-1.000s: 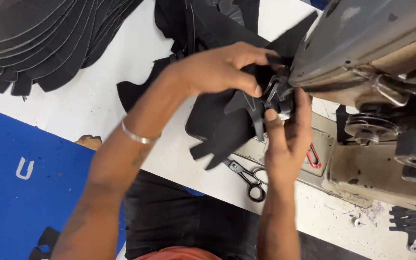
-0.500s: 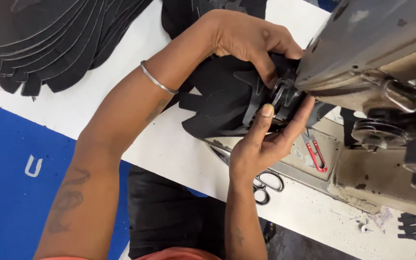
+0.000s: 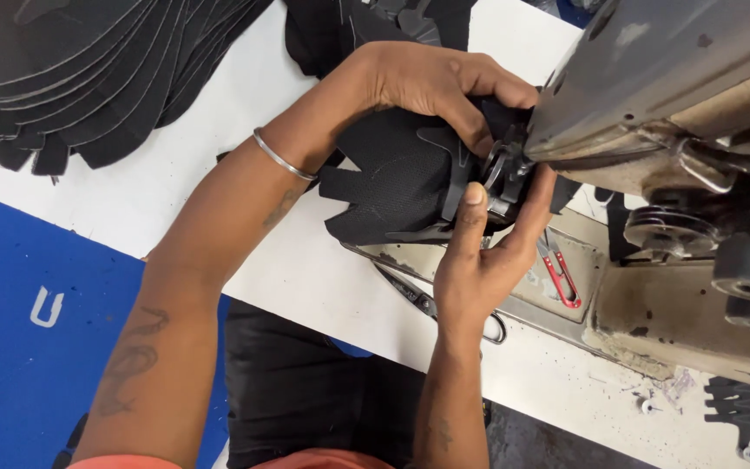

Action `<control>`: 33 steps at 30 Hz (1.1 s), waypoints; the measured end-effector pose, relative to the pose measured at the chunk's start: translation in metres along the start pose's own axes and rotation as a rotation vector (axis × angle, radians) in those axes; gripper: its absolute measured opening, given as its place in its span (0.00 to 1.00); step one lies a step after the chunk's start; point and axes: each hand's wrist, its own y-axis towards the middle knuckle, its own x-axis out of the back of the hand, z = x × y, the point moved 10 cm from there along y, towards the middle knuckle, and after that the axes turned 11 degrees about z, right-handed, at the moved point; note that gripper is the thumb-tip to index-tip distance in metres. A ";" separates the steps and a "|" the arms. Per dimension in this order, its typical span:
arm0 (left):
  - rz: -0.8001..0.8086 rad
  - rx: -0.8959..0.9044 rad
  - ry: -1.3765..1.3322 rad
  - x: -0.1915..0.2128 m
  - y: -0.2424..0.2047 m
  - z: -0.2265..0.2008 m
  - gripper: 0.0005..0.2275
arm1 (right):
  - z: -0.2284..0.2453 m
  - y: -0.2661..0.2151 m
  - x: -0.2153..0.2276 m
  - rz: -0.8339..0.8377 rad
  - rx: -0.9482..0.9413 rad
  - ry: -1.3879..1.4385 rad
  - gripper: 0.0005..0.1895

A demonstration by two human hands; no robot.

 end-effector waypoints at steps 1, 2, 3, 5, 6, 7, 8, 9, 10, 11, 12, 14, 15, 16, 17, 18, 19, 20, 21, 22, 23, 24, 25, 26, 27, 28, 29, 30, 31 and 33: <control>-0.008 -0.014 0.000 0.000 -0.001 -0.001 0.17 | 0.000 0.002 0.000 0.025 -0.011 0.012 0.33; -0.016 -0.028 0.000 0.000 -0.002 -0.001 0.16 | 0.001 0.004 0.001 0.049 -0.023 0.023 0.33; -0.015 -0.028 0.002 -0.001 -0.004 0.000 0.16 | 0.001 0.006 0.003 0.047 -0.021 0.024 0.33; -0.059 -0.014 -0.009 0.001 -0.008 0.007 0.13 | -0.003 0.008 0.002 0.105 -0.044 0.024 0.33; -0.058 -0.014 -0.009 0.000 -0.009 0.010 0.13 | -0.010 0.006 0.003 0.104 -0.045 0.024 0.33; -0.073 -0.015 -0.010 0.000 -0.010 0.012 0.12 | -0.015 0.005 0.003 0.126 -0.027 0.004 0.33; -0.088 -0.016 -0.012 0.001 -0.012 0.014 0.11 | -0.019 0.003 0.003 0.147 -0.009 -0.015 0.32; -0.088 -0.013 -0.009 -0.003 -0.014 0.012 0.11 | -0.015 -0.001 0.008 0.146 -0.007 -0.012 0.32; -0.132 -0.014 0.026 -0.002 -0.016 0.010 0.11 | -0.011 -0.005 0.015 0.129 -0.010 -0.028 0.33; -0.172 -0.010 0.062 0.000 -0.020 0.007 0.12 | -0.008 -0.007 0.020 0.108 -0.014 -0.038 0.34; -0.169 -0.003 0.066 -0.009 -0.024 0.002 0.12 | -0.007 -0.016 0.026 0.103 -0.013 -0.031 0.34; -0.403 0.043 0.231 -0.010 -0.042 -0.007 0.14 | -0.037 -0.040 0.049 -0.008 -0.290 0.109 0.40; -0.401 0.045 0.224 -0.030 -0.042 -0.008 0.14 | -0.050 -0.047 0.054 -0.007 -0.296 0.107 0.40; -0.585 0.058 0.324 -0.036 -0.052 -0.015 0.14 | -0.069 -0.055 0.054 0.025 -0.369 0.155 0.39; -0.763 0.071 0.422 -0.046 -0.064 -0.023 0.14 | -0.088 -0.067 0.056 0.053 -0.444 0.203 0.38; -0.756 0.072 0.413 -0.064 -0.056 -0.020 0.14 | -0.088 -0.067 0.058 0.047 -0.454 0.199 0.38; -0.921 0.054 0.439 -0.073 -0.064 -0.025 0.14 | -0.084 -0.062 0.052 0.075 -0.397 0.391 0.37; -1.087 0.033 0.464 -0.084 -0.073 -0.031 0.14 | -0.077 -0.057 0.046 0.102 -0.336 0.582 0.37; -1.081 0.033 0.467 -0.085 -0.071 -0.030 0.14 | -0.083 -0.056 0.047 0.096 -0.335 0.585 0.37; -1.151 0.018 0.442 -0.086 -0.077 -0.030 0.14 | -0.080 -0.052 0.057 0.017 -0.204 0.661 0.38; -1.227 -0.001 0.412 -0.087 -0.083 -0.029 0.14 | -0.077 -0.049 0.070 -0.057 -0.069 0.730 0.39; -1.228 -0.005 0.412 -0.085 -0.085 -0.029 0.14 | -0.073 -0.047 0.071 -0.056 -0.067 0.728 0.39; -1.214 -0.012 0.374 -0.083 -0.086 -0.026 0.14 | -0.057 -0.045 0.084 -0.091 0.042 0.552 0.38; -1.200 -0.020 0.337 -0.082 -0.086 -0.022 0.14 | -0.041 -0.045 0.094 -0.125 0.150 0.375 0.37; -1.206 -0.023 0.335 -0.079 -0.088 -0.022 0.14 | -0.038 -0.045 0.097 -0.119 0.153 0.373 0.37; -1.170 -0.027 0.313 -0.076 -0.087 -0.020 0.14 | -0.030 -0.044 0.096 -0.061 0.181 0.324 0.37; -1.136 -0.030 0.293 -0.073 -0.086 -0.018 0.14 | -0.023 -0.043 0.095 -0.001 0.207 0.275 0.36; -1.143 -0.033 0.291 -0.074 -0.087 -0.017 0.14 | -0.028 -0.046 0.111 0.006 0.210 0.274 0.36; -1.131 -0.045 0.291 -0.074 -0.086 -0.017 0.14 | -0.031 -0.047 0.124 0.023 0.211 0.131 0.34; -1.133 -0.061 0.294 -0.074 -0.087 -0.018 0.14 | -0.050 -0.058 0.162 0.049 0.222 -0.007 0.32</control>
